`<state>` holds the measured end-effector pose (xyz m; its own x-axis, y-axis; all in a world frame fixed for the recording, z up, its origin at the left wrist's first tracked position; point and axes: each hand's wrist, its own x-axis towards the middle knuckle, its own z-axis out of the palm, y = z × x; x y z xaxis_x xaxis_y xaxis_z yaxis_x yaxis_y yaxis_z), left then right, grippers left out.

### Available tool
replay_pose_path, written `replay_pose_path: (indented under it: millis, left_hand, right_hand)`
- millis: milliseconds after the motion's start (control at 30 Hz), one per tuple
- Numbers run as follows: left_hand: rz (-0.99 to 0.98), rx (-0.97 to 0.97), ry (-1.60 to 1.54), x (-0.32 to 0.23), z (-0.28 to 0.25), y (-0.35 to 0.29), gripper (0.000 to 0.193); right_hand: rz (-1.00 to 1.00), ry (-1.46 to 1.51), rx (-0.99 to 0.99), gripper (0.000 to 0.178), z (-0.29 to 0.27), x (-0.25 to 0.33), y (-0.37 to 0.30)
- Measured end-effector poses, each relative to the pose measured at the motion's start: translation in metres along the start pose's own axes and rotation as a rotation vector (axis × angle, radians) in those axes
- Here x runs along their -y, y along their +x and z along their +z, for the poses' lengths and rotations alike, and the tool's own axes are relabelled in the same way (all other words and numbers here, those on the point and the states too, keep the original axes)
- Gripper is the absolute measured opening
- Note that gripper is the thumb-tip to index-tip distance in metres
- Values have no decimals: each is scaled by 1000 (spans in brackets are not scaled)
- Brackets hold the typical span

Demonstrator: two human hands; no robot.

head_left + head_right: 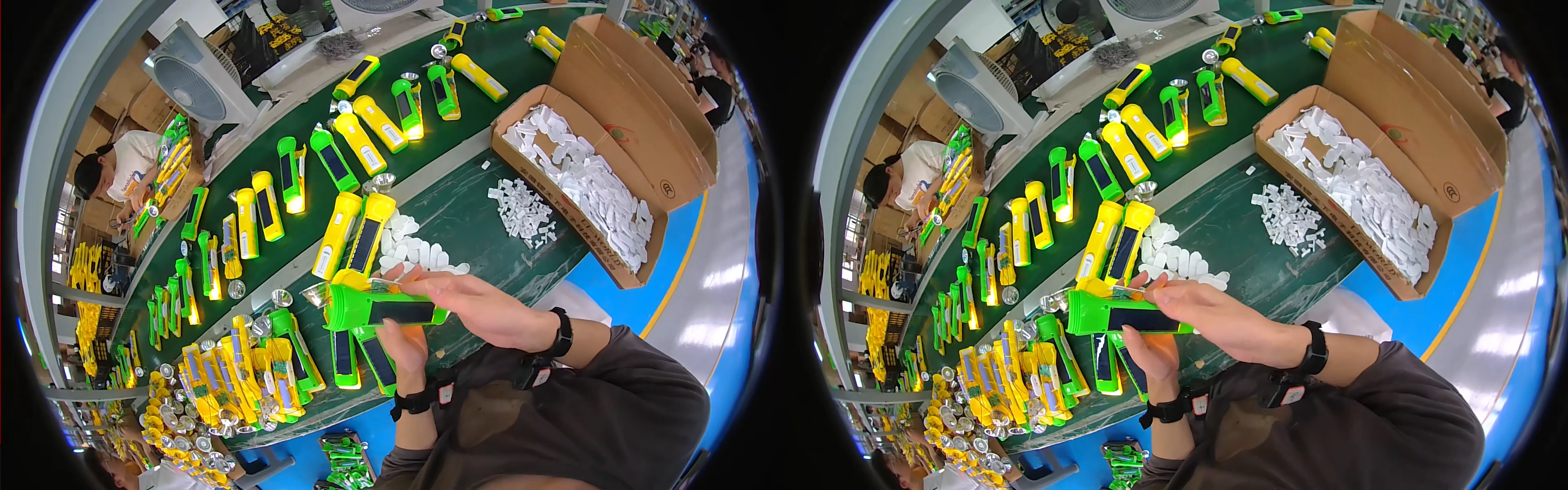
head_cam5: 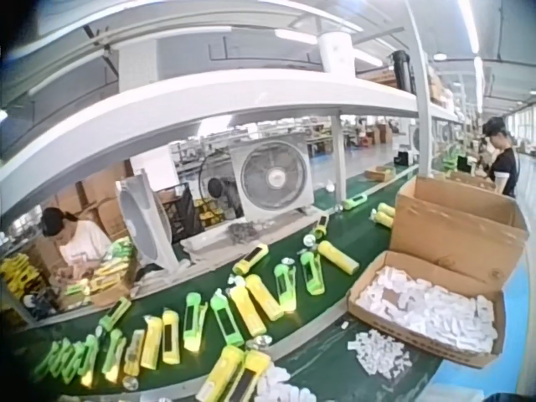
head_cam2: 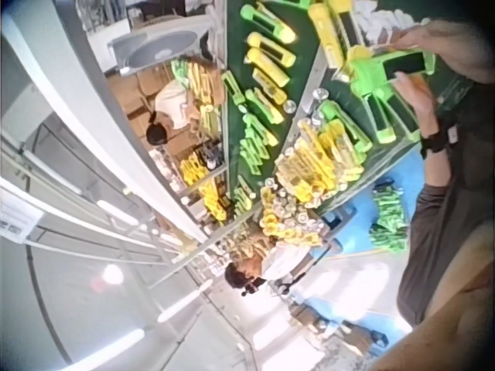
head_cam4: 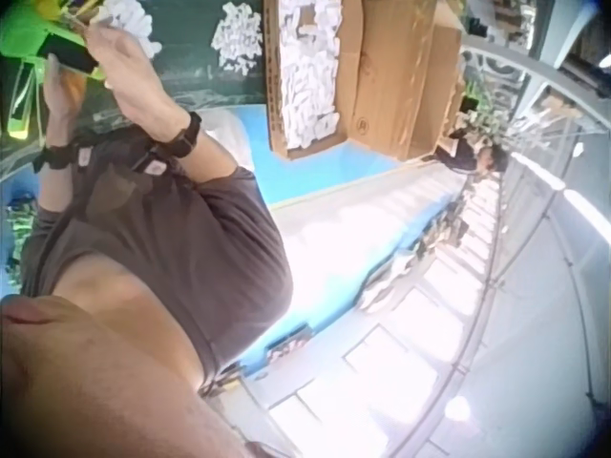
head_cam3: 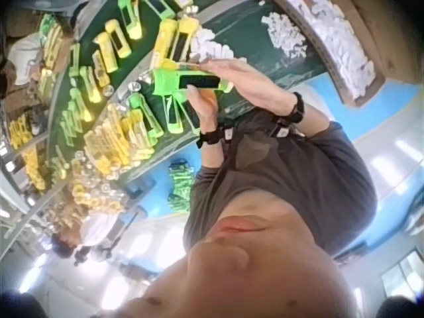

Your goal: Assembling internal components into flashlight bodies on a production line.

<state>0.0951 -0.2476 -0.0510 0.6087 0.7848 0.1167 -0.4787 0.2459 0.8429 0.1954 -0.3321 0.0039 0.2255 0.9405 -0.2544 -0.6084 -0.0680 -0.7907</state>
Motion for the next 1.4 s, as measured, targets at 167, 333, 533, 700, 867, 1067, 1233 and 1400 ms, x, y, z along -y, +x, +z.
replay_pose_path:
  millis: [167, 333, 533, 700, 867, 1067, 1233, 1400]
  left_hand:
    - [-73, -11, 9, -3, -1, -1, 81]
    - [-98, -31, -39, 6, 1, -3, 76]
    - [-179, -93, -248, 0, 4, -6, 68]
    - [-146, -59, -190, -3, 9, -1, 62]
    - [-257, -110, -338, -8, 10, 2, 53]
    - [-169, -88, -166, -14, 16, 4, 47]
    - [-132, -90, -154, -11, 16, 2, 47]
    - [-77, -163, -130, -2, 14, -2, 47]
  right_hand:
    - [-50, -151, -105, 38, 9, -10, 0]
    - [-244, -318, -142, 34, 8, -12, 0]
    - [-605, -1380, -324, 43, 19, 0, -11]
    - [-635, -1529, -231, 54, 2, 4, -9]
    - [-647, -1171, -241, 40, -16, 12, 3]
    - [-312, -683, -119, 31, -24, 16, 2]
    - [-294, -615, -119, 31, -24, 13, 2]
    - [-432, -894, -153, 31, -16, -3, -1]
